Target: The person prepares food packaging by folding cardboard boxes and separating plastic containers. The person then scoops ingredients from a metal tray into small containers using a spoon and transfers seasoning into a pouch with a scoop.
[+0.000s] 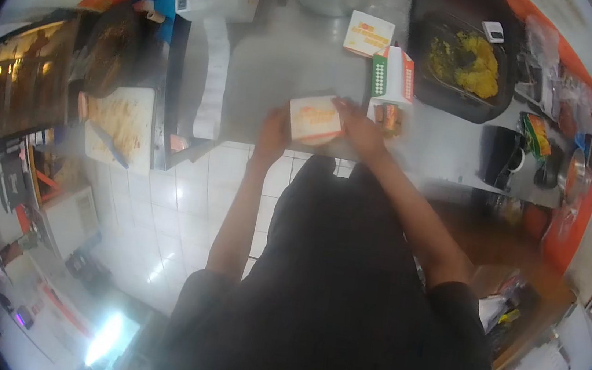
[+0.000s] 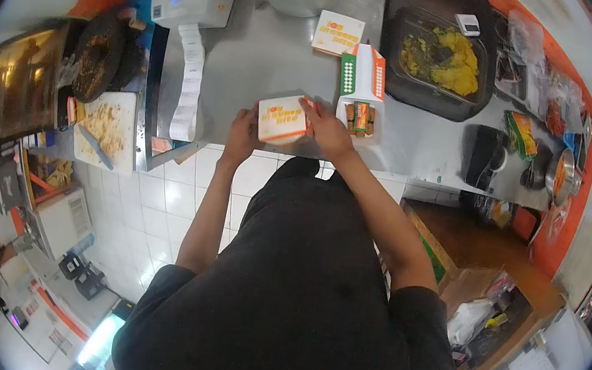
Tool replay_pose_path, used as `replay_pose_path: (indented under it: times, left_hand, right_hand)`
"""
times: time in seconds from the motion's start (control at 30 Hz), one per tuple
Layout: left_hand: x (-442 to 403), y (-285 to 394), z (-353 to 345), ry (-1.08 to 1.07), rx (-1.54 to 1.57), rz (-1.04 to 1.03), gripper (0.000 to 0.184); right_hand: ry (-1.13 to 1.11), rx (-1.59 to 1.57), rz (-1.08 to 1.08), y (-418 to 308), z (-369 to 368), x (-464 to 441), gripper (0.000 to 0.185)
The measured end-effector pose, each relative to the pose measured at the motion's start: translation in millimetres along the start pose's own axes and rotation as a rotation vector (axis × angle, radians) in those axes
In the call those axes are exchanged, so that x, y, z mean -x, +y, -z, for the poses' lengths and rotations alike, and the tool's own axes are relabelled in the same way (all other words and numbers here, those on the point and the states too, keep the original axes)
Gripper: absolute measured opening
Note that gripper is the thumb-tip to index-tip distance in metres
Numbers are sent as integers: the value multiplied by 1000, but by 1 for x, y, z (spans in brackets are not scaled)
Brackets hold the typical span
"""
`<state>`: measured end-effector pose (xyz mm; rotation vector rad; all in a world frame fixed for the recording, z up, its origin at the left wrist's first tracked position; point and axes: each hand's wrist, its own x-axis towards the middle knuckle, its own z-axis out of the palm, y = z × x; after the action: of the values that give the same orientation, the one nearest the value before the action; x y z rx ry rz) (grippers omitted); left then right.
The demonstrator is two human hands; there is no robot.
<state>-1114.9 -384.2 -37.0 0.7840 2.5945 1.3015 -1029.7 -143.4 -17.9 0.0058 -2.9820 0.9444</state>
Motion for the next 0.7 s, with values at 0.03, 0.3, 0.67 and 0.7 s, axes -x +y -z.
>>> replay_pose_path:
  times: [0.03, 0.3, 0.67, 0.7]
  left_hand:
    - [2, 2, 5, -97, -72, 103, 39]
    - [12, 73, 30, -289, 344, 795, 44]
    - [41, 20, -4, -14, 407, 829, 65]
    - [40, 26, -5, 26, 388, 796, 69]
  right_hand:
    - [-163, 103, -91, -4, 5, 3, 71]
    - [-239, -304, -141, -12, 13, 5, 67]
    - [27, -1153, -817, -26, -11, 18, 61]
    - [5, -984, -807, -25, -13, 19, 62]
